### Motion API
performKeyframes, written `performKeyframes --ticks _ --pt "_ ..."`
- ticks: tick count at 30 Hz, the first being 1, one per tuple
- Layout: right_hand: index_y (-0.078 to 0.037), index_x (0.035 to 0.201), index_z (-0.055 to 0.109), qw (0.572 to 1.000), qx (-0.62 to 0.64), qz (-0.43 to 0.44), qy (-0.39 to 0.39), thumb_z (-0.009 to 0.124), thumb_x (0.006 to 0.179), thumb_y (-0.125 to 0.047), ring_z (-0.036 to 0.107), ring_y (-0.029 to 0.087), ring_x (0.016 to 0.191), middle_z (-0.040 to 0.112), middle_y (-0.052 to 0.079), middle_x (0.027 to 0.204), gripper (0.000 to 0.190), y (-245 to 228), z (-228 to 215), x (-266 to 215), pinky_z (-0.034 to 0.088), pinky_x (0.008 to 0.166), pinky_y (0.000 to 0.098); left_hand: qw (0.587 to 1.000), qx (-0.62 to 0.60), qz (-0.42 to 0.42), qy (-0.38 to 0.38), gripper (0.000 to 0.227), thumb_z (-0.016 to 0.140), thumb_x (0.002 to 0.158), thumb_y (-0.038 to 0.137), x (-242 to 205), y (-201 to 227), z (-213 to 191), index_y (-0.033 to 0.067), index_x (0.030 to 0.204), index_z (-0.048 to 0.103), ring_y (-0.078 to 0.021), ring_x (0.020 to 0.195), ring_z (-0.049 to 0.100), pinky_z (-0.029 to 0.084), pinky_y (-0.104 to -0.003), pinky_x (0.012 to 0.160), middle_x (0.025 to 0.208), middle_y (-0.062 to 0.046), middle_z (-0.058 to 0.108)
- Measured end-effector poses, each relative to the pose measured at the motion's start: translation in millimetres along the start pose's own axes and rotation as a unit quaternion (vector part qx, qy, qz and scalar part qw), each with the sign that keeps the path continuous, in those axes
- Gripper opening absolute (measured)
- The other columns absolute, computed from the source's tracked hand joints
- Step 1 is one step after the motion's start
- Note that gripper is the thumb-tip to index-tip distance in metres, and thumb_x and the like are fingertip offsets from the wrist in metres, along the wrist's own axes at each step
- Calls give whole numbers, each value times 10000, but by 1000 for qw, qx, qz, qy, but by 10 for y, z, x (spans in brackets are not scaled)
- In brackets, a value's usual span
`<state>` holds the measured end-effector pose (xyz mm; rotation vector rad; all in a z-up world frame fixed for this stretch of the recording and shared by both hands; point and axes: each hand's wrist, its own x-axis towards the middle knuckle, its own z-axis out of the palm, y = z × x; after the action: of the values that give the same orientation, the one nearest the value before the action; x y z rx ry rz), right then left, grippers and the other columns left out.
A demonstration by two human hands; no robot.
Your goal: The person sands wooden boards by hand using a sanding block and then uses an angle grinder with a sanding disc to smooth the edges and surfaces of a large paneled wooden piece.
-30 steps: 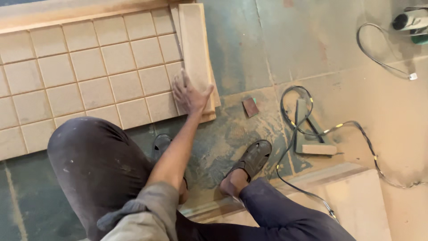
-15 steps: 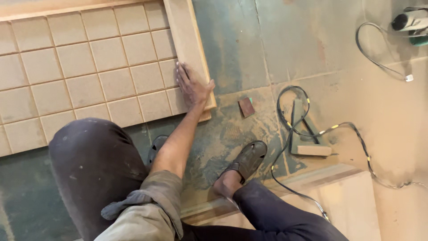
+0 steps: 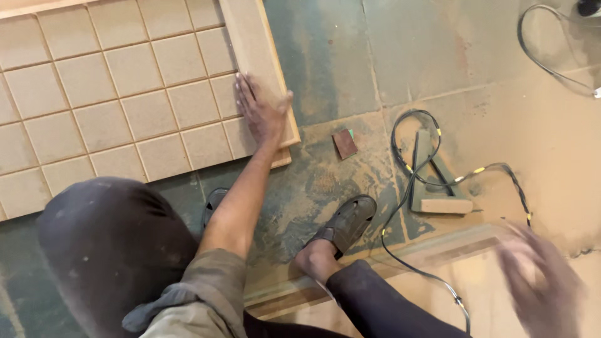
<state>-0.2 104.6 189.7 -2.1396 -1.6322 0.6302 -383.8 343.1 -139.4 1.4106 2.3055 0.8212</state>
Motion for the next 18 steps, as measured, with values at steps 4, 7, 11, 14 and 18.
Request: performKeyframes --ticks 4,7,11,14,18 --pt "-80 1302 628 927 -203 -182 -257 672 909 -423 623 331 1162 685 130 1207 523 17 1137 1345 503 969 438 995 40 68 -58 1038 734 965 599 253 -259 -48 84 1655 154 -387 1578 154 165 -630 1237 1721 -171 106" --pt "-21 1306 536 864 -309 -172 -358 617 920 -626 557 356 1251 593 185 1263 722 68 2286 1970 487 999 487 995 23 74 -65 1047 730 931 613 319 -318 -34 110 1656 167 -361 1587 152 154 -659 1238 1724 -145 96" --pt "45 1253 544 916 -315 -130 -211 784 785 -610 488 468 1266 523 249 1315 840 317 3492 2048 458 1007 513 996 11 70 -57 1031 743 953 625 296 -390 27 148 1675 181 -318 1617 155 135 -670 1260 1749 -105 98" --pt "49 1170 594 976 -185 10 -114 900 722 -461 556 458 1170 567 270 1263 744 474 3773 1794 486 971 492 995 7 75 -61 1051 760 961 637 338 -436 98 143 1681 173 -321 1621 136 115 -684 1259 1752 -98 95" --pt "-3 1085 649 985 133 112 0 903 766 -276 735 310 908 760 174 1011 491 333 3845 1511 563 843 398 996 -11 75 -40 1139 793 905 681 305 -479 125 130 1661 142 -321 1603 111 99 -688 1251 1734 -92 103"
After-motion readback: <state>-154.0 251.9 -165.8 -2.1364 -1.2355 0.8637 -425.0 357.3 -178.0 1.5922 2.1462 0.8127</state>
